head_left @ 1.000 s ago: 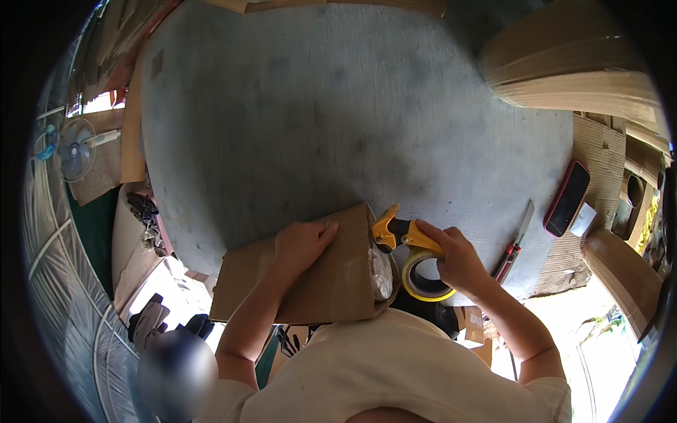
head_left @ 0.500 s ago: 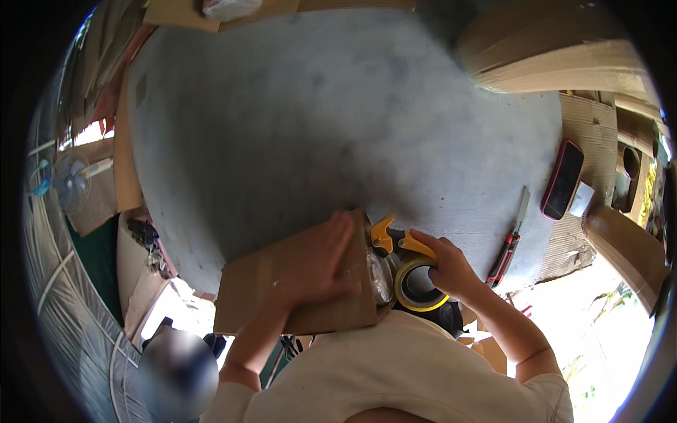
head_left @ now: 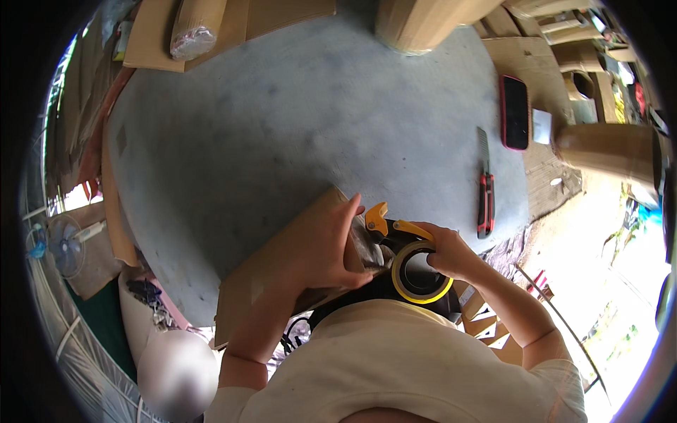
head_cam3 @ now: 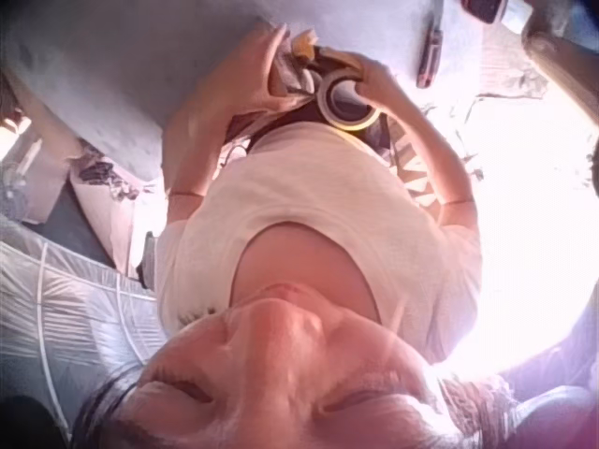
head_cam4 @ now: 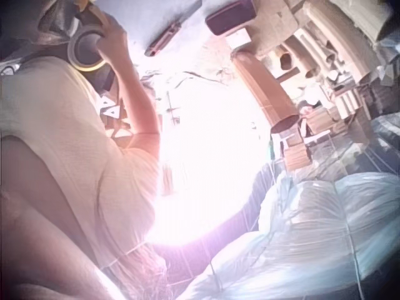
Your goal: The person cuts a large sheet of cardboard with a utility knife, folds it into a box shape, and secures the edges with a tape dispenser. The finished box is placed on the table among other cardboard items.
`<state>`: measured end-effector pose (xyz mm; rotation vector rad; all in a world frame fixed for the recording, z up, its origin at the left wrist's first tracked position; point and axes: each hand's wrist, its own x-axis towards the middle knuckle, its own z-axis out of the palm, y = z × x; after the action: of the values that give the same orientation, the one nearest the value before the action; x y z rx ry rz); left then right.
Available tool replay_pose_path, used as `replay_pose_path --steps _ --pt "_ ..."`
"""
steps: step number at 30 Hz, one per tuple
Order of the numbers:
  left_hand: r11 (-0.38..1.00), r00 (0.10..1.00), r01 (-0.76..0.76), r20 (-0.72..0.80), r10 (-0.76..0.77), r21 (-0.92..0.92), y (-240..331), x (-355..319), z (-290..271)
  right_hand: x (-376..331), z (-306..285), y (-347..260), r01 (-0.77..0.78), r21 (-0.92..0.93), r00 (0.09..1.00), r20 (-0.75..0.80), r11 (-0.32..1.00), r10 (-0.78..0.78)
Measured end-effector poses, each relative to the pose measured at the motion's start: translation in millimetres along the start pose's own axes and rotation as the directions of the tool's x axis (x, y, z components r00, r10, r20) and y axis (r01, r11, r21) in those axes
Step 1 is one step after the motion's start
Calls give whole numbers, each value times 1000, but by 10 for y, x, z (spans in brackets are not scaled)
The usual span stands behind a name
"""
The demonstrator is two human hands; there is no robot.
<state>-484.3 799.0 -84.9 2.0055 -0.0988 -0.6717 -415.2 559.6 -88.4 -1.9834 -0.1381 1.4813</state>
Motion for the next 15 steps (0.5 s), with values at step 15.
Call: replay_pose_path --steps 15 --pt "986 1000 -9 16 12 -167 -127 9 78 -1157 871 438 76 100 927 -373 992 -33"
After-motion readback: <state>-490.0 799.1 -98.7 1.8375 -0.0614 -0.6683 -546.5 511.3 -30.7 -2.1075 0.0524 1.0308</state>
